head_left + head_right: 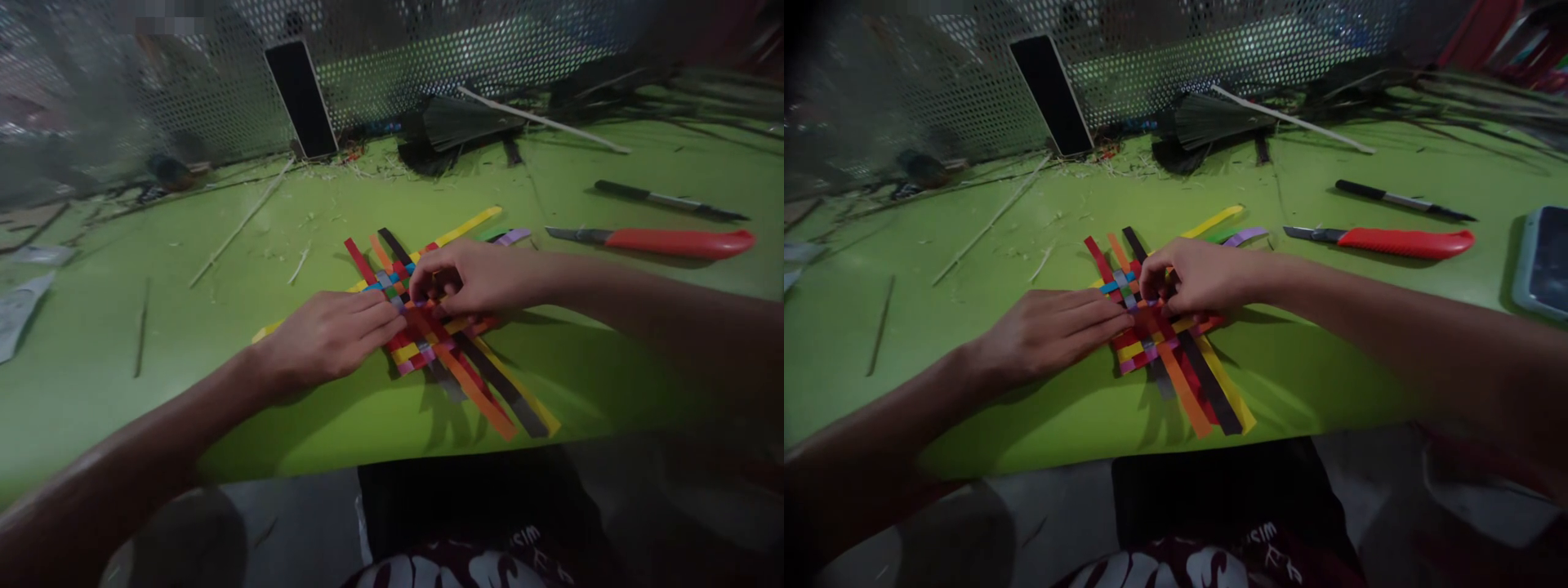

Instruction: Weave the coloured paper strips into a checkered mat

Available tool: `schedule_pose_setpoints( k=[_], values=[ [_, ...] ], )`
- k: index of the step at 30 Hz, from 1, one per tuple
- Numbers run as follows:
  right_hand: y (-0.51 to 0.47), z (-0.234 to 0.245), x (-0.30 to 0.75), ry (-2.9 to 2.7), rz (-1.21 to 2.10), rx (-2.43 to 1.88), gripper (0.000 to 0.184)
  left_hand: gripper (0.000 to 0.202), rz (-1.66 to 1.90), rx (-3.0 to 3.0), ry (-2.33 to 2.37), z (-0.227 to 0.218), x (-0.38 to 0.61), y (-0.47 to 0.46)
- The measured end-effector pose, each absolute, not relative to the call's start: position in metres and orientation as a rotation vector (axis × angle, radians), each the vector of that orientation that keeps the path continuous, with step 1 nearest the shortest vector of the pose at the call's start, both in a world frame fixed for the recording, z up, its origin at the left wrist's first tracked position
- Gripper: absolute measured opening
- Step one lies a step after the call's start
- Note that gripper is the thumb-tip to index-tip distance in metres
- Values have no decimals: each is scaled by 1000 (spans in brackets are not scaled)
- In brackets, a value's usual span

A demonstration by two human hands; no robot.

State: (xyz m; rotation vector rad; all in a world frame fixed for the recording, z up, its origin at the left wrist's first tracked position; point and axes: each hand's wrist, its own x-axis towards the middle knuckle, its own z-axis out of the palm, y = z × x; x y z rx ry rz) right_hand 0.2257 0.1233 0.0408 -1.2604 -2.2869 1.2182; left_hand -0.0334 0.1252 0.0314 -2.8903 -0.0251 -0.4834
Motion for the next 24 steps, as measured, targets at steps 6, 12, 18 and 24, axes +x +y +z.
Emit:
schedule_pose_setpoints(
  k=[6,12,18,24],
  values=[
    [126,42,224,-2364,1146,-1301,28,24,-554,-2944,-159,22,-49,125],
    [124,53,226,-2389,1209,-1306,29,23,-449,-2906,-214,28,-47,121],
    [102,73,252,-2109,1091,-1193,19,24,-392,-2888,-255,28,-39,120],
    [65,38,259,-2402,144,-1277,25,39,-391,-2899,-302,27,-33,118]
  ],
)
